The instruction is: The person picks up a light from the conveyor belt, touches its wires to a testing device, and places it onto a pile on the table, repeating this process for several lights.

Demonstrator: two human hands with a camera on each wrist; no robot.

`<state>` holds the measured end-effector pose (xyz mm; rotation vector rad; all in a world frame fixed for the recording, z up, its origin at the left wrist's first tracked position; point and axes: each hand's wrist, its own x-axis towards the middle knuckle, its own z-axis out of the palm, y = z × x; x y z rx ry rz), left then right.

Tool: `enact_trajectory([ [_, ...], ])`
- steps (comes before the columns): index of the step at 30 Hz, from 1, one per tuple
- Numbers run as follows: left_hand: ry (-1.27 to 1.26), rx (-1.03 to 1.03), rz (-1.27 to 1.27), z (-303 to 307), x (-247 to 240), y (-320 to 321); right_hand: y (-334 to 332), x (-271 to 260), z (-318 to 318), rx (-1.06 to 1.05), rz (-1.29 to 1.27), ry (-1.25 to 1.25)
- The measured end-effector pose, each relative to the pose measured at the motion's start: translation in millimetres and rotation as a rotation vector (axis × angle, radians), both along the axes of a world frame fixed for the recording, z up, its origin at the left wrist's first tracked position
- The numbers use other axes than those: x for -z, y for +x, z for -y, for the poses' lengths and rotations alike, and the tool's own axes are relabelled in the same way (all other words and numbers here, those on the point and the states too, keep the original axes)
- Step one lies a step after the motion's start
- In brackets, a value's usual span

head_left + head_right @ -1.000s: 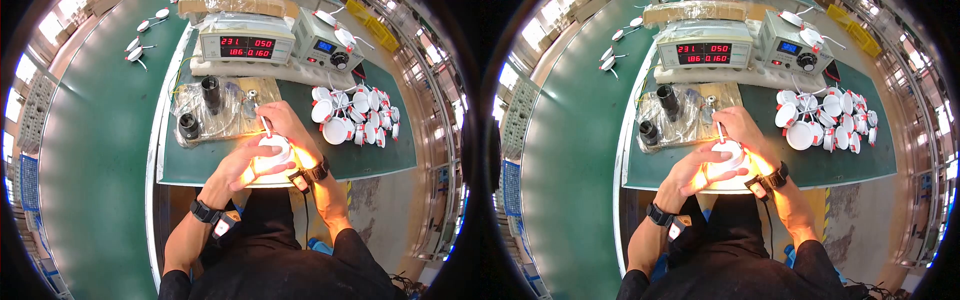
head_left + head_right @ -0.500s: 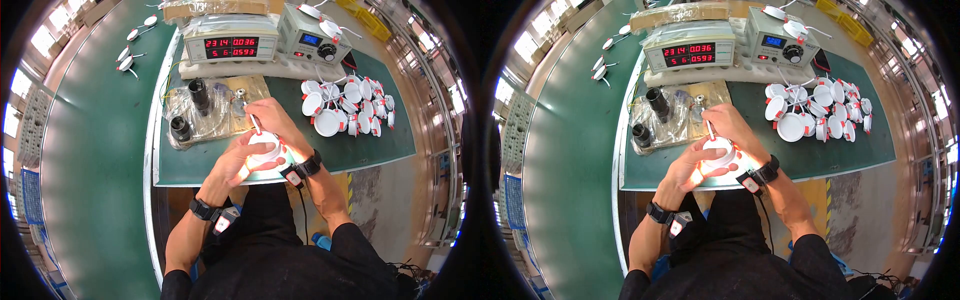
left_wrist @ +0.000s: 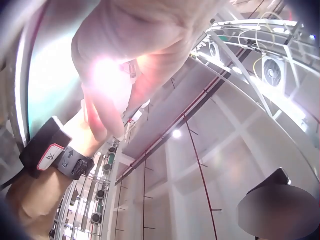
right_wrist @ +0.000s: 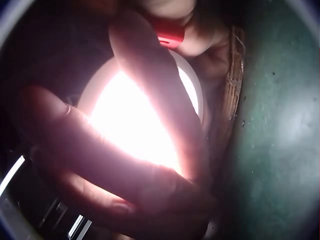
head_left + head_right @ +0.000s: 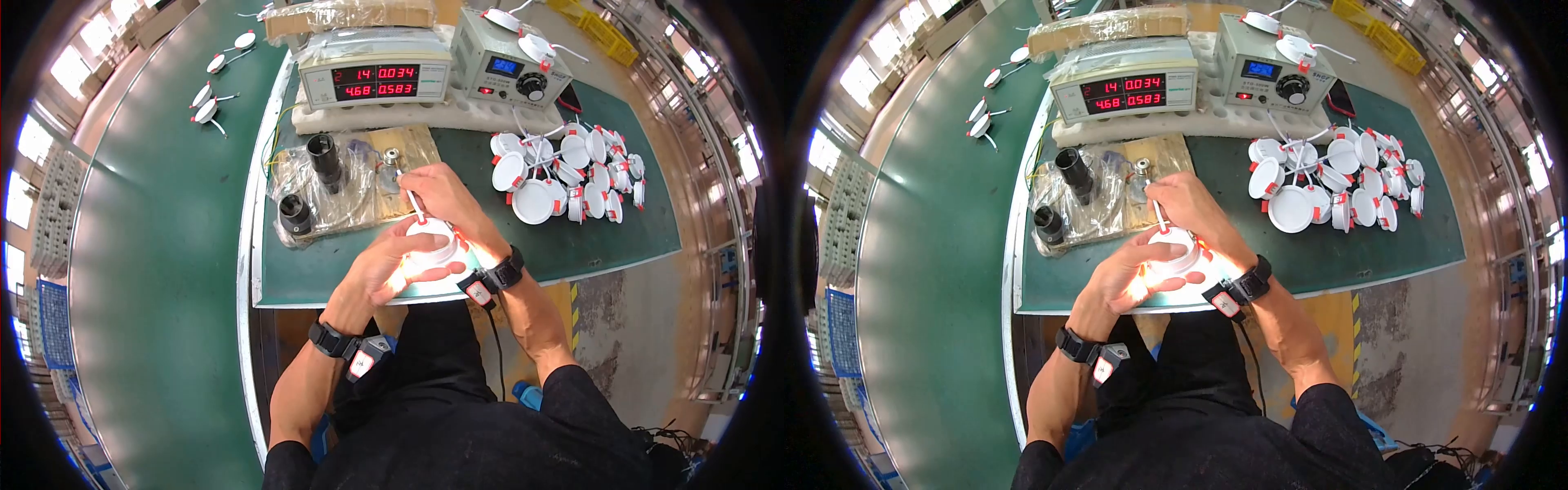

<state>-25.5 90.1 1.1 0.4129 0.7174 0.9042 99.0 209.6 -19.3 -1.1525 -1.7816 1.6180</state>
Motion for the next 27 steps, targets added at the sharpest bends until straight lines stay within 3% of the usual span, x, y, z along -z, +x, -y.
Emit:
enact_trajectory([
  [11, -0.009, -0.044, 0.125, -0.2, 8.0, 0.7, 1.0, -4.4, 1.0, -0.009, 0.013, 0.005],
  [23, 0.023, -0.002, 0.084, 1.6, 7.1, -2.2, 0.3, -2.9, 2.0, 0.001, 0.023, 0.032],
  [27, 0.039, -0.075, 0.033, 4.5, 6.0, 2.4, -0.3, -4.9, 2.6, 0.013, 0.008, 0.002],
])
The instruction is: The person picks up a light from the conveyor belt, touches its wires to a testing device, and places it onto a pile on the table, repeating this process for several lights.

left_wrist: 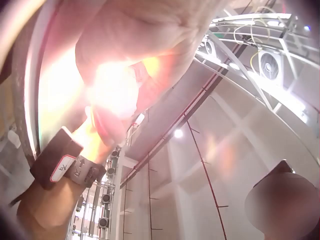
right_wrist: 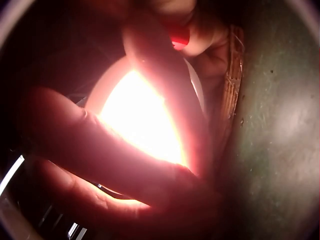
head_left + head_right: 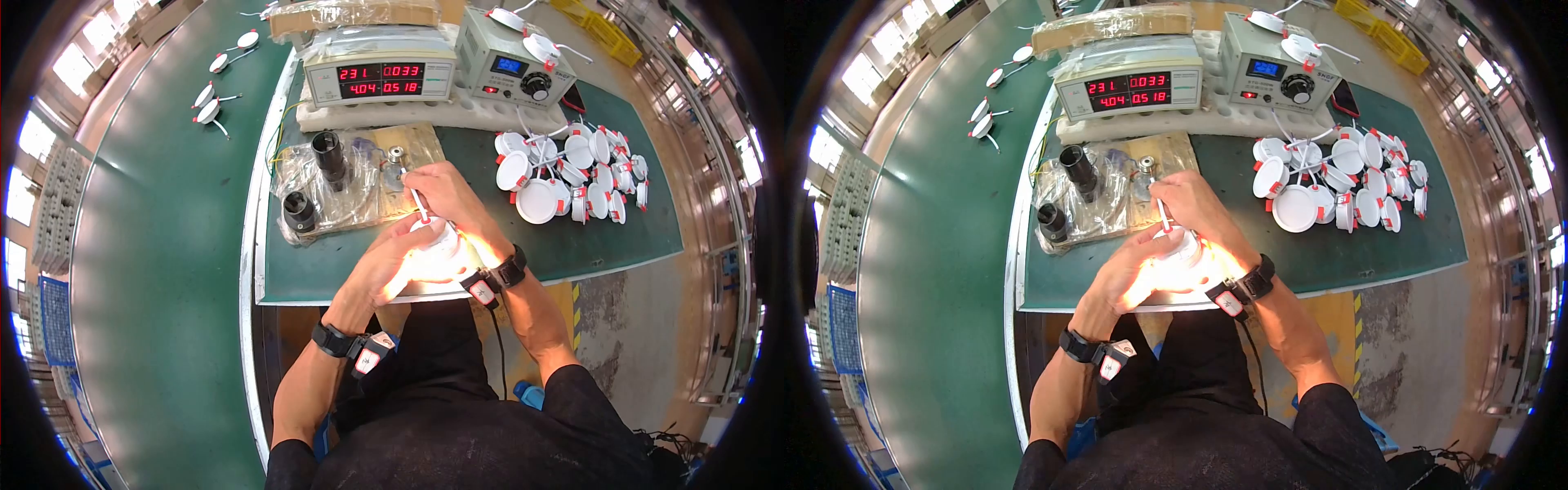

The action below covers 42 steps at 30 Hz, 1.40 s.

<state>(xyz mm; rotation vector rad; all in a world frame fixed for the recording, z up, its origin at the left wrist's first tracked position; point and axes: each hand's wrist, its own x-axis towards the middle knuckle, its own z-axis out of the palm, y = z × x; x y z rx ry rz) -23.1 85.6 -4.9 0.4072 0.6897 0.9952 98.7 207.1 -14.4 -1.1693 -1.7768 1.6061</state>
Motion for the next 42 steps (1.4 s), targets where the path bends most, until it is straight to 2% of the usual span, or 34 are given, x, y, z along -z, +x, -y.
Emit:
enact_trajectory([
  [2, 0.024, -0.051, -0.123, 0.3, 1.3, 3.9, -0.4, 2.7, -3.8, -0.045, 0.018, 0.108],
  [3, 0.016, 0.007, -0.235, -0.1, -4.0, -0.3, 0.5, 4.6, -5.1, -0.067, 0.026, 0.161],
  [5, 0.059, -0.024, -0.35, 0.0, -3.2, 3.2, 5.2, 6.4, -2.4, -0.023, 0.031, 0.189],
  [6, 0.132, -0.083, -0.445, -0.7, 13.6, 8.3, 3.6, 7.8, -0.8, -0.019, 0.018, 0.204],
  [7, 0.192, -0.178, -0.569, 2.0, 28.1, 6.6, 8.6, 23.6, -9.6, -0.052, 0.052, 0.249],
  [9, 0.442, -0.406, -1.043, 33.7, 15.5, -13.7, 23.3, 18.0, -4.5, -0.348, -0.133, 0.519],
  [10, 0.417, -0.533, -1.217, 58.1, 2.9, -29.3, 20.1, 8.6, 8.6, -0.224, -0.101, 0.333],
  [12, 0.265, -0.826, -1.509, 141.9, -7.9, -76.1, 29.6, 34.4, -7.1, -0.191, -0.153, 0.095],
  [13, 0.2, -0.984, -1.6, 179.9, -5.1, -92.8, 29.4, 22.5, -8.6, -0.227, -0.144, 0.106],
  [14, 0.192, -1.146, -1.816, 236.5, 8.8, -117.8, 27.3, 22.2, -4.4, -0.209, -0.142, 0.103],
  [15, -0.013, -1.202, -1.886, 292.9, 9.5, -127.1, 28.3, 0.5, 14.9, -0.15, -0.124, 0.119],
  [16, -0.102, -1.27, -1.905, 348.8, 11.6, -135.4, 32.9, -7.5, 19.4, -0.172, -0.138, 0.133],
  [17, -0.293, -1.299, -1.977, 404.9, 10.0, -131.5, 34.6, -10.7, 24.3, -0.19, -0.161, 0.138],
  [18, -0.5, -1.35, -2.169, 464.2, 25.0, -123.0, 36.4, -11.1, 27.6, -0.205, -0.183, 0.14],
  [19, -0.702, -1.457, -2.221, 528.1, 48.7, -122.9, 39.0, -15.8, 33.2, -0.2, -0.193, 0.148],
  [20, -1.008, -1.337, -2.184, 568.8, 44.0, -104.5, 42.2, -16.6, 30.2, -0.192, -0.212, 0.155],
  [21, -1.473, -1.167, -2.037, 587.7, 31.5, -90.7, 45.6, -18.0, 28.2, -0.186, -0.23, 0.16],
  [22, -1.701, -1.295, -2.119, 597.7, 38.9, -88.1, 48.8, -20.9, 28.2, -0.149, -0.215, 0.157],
  [25, -1.97, -1.403, -1.972, 621.3, 18.8, -116.1, 57.9, -22.0, 29.7, -0.064, -0.235, 0.182],
  [27, -1.929, -1.103, -2.139, 617.2, -4.8, -146.3, 71.3, -20.6, 28.4, -0.097, -0.273, 0.174],
  [29, -1.273, -0.964, -2.305, 601.6, -29.2, -198.6, 88.5, -18.3, 30.3, -0.039, -0.291, 0.187],
  [31, -0.718, -1.095, -1.995, 507.7, -71.6, -245.7, 95.4, -41.2, 47.1, -0.037, -0.299, 0.211],
  [34, -0.414, -0.83, -1.728, 339.0, -104.3, -292.4, 107.7, -60.4, 59.8, 0.043, -0.252, 0.15],
  [36, -0.262, -0.664, -1.635, 248.4, -84.2, -343.1, 119.0, -59.5, 61.6, 0.109, -0.218, 0.152],
  [38, -0.07, -0.533, -1.796, 156.6, -51.4, -384.8, 133.0, -61.2, 65.4, 0.167, -0.167, 0.107],
  [40, 0.033, -0.421, -2.059, 67.8, -33.4, -396.2, 141.6, -57.1, 71.6, 0.246, -0.095, 0.155],
  [42, 0.321, -0.31, -2.396, 1.7, 2.5, -423.5, 143.9, -58.4, 77.0, 0.341, -0.018, 0.167],
])
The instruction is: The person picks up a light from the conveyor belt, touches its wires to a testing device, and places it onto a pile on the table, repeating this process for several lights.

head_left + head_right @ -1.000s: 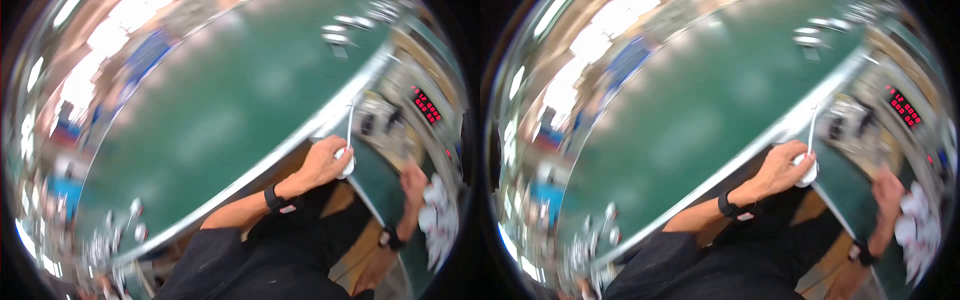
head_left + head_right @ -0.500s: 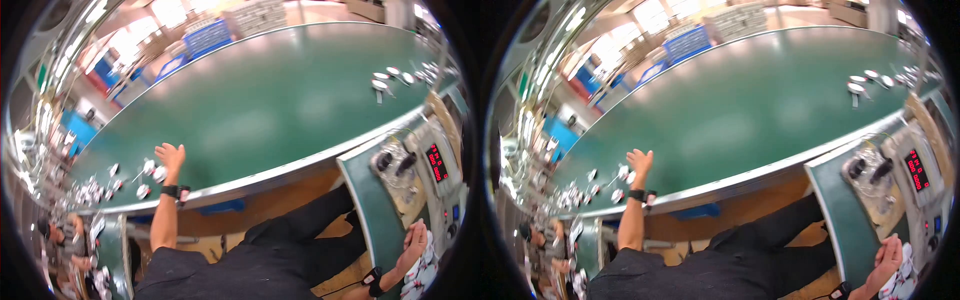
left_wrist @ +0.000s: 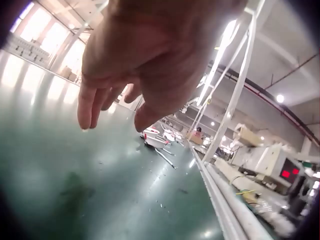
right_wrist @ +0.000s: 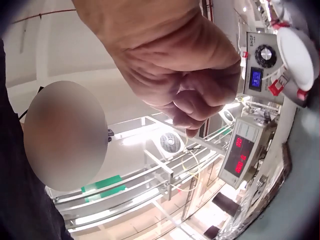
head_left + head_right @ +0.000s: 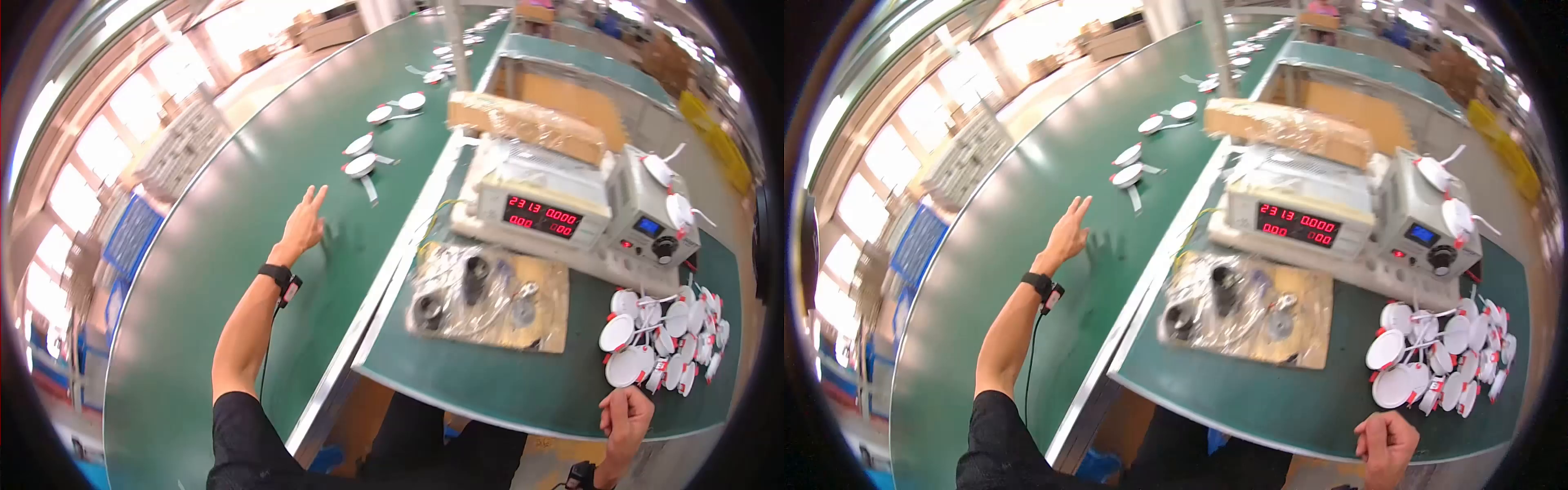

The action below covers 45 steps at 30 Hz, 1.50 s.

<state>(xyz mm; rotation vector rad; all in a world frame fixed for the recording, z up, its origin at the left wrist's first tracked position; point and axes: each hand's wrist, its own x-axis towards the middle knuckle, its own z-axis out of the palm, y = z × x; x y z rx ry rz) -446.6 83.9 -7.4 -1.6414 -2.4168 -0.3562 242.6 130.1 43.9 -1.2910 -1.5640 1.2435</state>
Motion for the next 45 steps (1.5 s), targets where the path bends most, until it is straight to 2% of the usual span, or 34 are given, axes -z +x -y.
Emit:
enact_trajectory([
  [1, 0.025, 0.11, -0.185, -43.8, 14.1, -3.4, -2.1, 2.2, 1.6, 0.013, -0.001, -0.013],
  [2, -0.017, 0.168, -0.186, -73.8, 20.2, -8.1, -3.9, 4.4, 3.3, 0.037, -0.001, -0.019],
  [4, -0.131, 0.091, -0.263, -121.5, 28.8, -14.4, -14.1, -7.8, 4.7, 0.071, 0.047, -0.086],
  [7, -0.241, 0.046, -0.097, -149.7, 23.8, -27.3, -32.4, -10.5, 1.7, 0.044, 0.061, -0.072],
  [9, -0.087, 0.151, 0.066, -150.0, 35.2, -62.3, -40.7, -10.0, -4.0, -0.006, 0.048, -0.087],
  [12, -0.211, 0.015, -0.063, -107.9, 0.9, -21.0, -51.4, -14.3, -2.7, -0.083, 0.022, -0.088],
  [15, -0.091, 0.115, -0.396, -38.4, 25.9, -24.5, -57.0, -22.0, 7.6, -0.143, -0.025, -0.06],
  [16, -0.051, 0.201, -0.423, -9.6, 21.7, -14.1, -57.0, -25.9, 11.7, -0.184, -0.016, -0.033],
  [19, -0.17, 0.152, -0.424, 69.0, 23.8, 18.1, -55.0, -30.6, 27.0, -0.319, -0.092, -0.086],
  [20, -0.146, 0.217, -0.554, 92.4, 22.5, 33.5, -53.1, -27.6, 33.5, -0.377, -0.115, -0.071],
  [24, -0.37, 0.229, -0.543, 160.4, -2.1, 83.9, -48.0, -35.1, 57.2, -0.508, -0.124, 0.034],
  [26, -0.428, 0.214, -0.487, 183.0, -9.5, 101.7, -47.2, -36.5, 69.4, -0.546, -0.142, 0.063],
  [29, -0.299, 0.256, -0.64, 198.9, -20.6, 122.2, -44.1, -50.3, 87.5, -0.581, -0.17, 0.085],
  [33, -0.22, 0.193, -0.566, 190.0, -17.2, 107.9, -52.1, -48.0, 97.9, -0.602, -0.206, 0.147],
  [36, -0.206, 0.251, -0.284, 162.6, -11.0, 86.7, -59.6, -49.6, 97.1, -0.602, -0.188, 0.195],
  [39, -0.209, 0.181, -0.191, 144.8, -1.1, 56.2, -64.9, -49.2, 96.8, -0.579, -0.156, 0.177],
  [42, 0.13, -0.049, 0.562, 140.3, -39.7, 112.5, -73.7, -42.5, 91.2, -0.516, -0.131, 0.107],
  [44, 0.189, 0.087, 1.208, 149.5, -74.4, 185.1, -94.5, -47.0, 87.5, -0.459, -0.118, 0.272],
  [45, 0.065, 0.206, 1.282, 156.9, -83.3, 218.5, -107.2, -49.1, 88.1, -0.435, -0.11, 0.355],
])
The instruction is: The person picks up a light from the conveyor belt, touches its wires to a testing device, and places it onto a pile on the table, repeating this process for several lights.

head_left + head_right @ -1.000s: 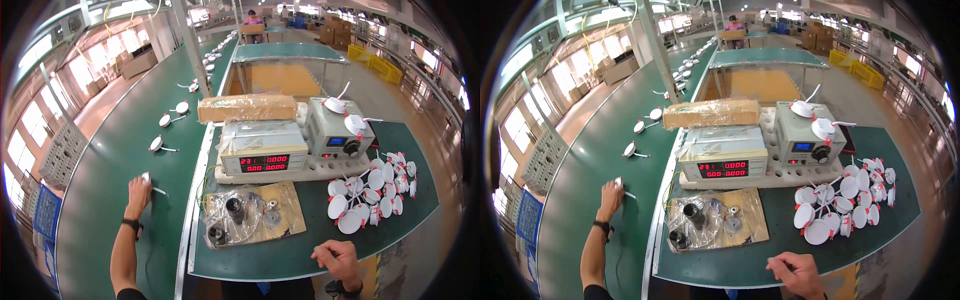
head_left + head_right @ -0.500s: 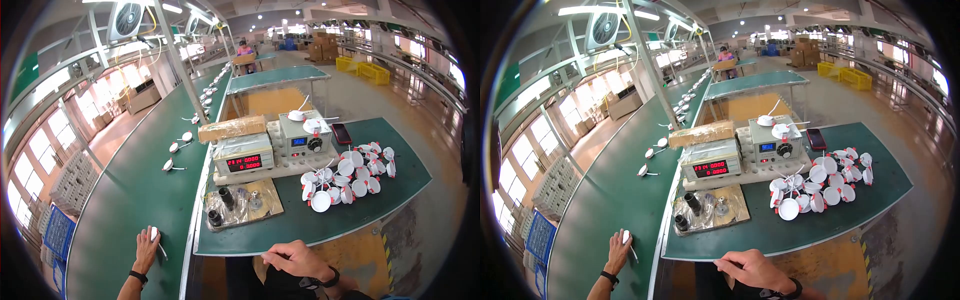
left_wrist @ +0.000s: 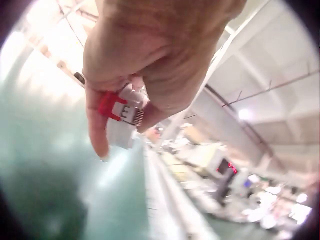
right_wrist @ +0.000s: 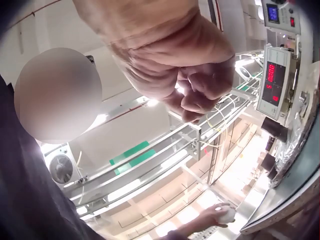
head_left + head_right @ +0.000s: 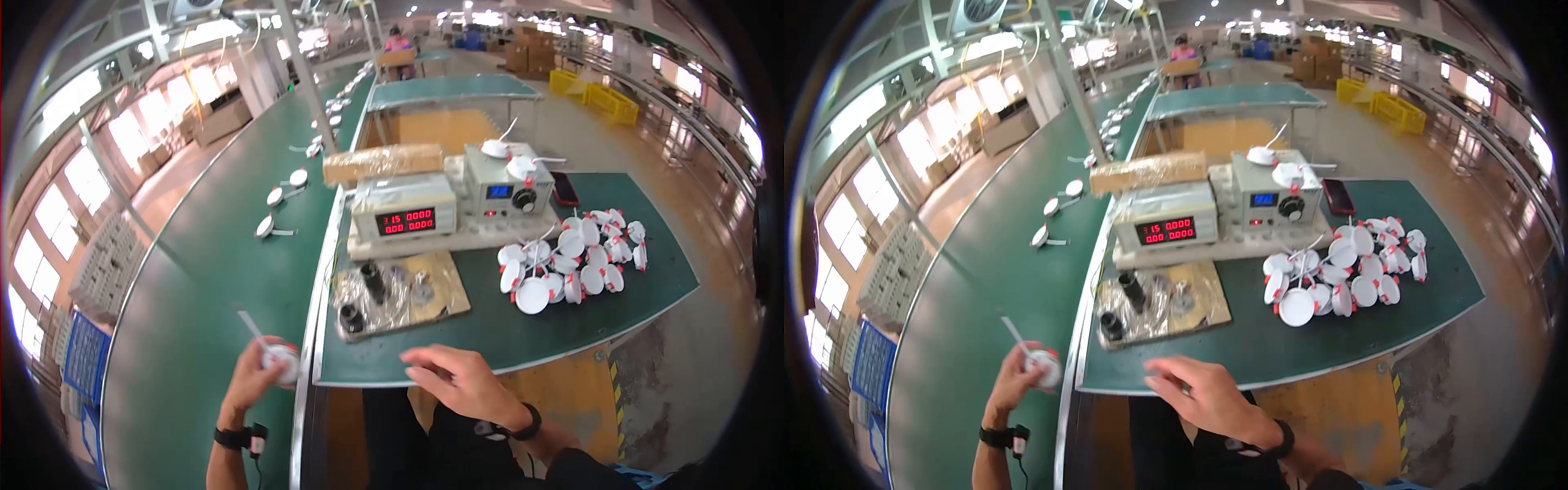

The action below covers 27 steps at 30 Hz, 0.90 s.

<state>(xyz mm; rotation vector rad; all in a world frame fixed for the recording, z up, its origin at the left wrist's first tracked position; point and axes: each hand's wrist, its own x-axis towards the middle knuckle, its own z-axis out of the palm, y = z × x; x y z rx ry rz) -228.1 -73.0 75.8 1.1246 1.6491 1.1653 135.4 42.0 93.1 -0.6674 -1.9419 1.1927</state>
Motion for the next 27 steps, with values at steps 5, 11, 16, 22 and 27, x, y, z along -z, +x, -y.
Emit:
enact_trajectory([
  [5, -0.179, 0.446, 0.188, 10.5, -8.9, 139.0, -43.4, 23.3, 12.4, -0.231, -0.134, 0.052],
  [11, -0.203, 0.599, 0.038, -4.1, 12.2, 189.7, -10.8, 18.0, 7.4, -0.329, -0.071, -0.394],
  [16, 0.044, 0.134, 0.257, -11.3, -27.9, 189.2, 17.2, 5.6, 5.2, -0.204, 0.026, -0.368],
  [22, 0.216, -0.028, 0.389, -34.5, -23.4, 200.7, 14.1, 5.1, 1.3, -0.218, 0.042, -0.278],
  [27, 0.109, 0.026, 0.889, -41.1, -3.8, 197.8, 12.0, 9.6, -2.6, -0.252, 0.013, -0.371],
])
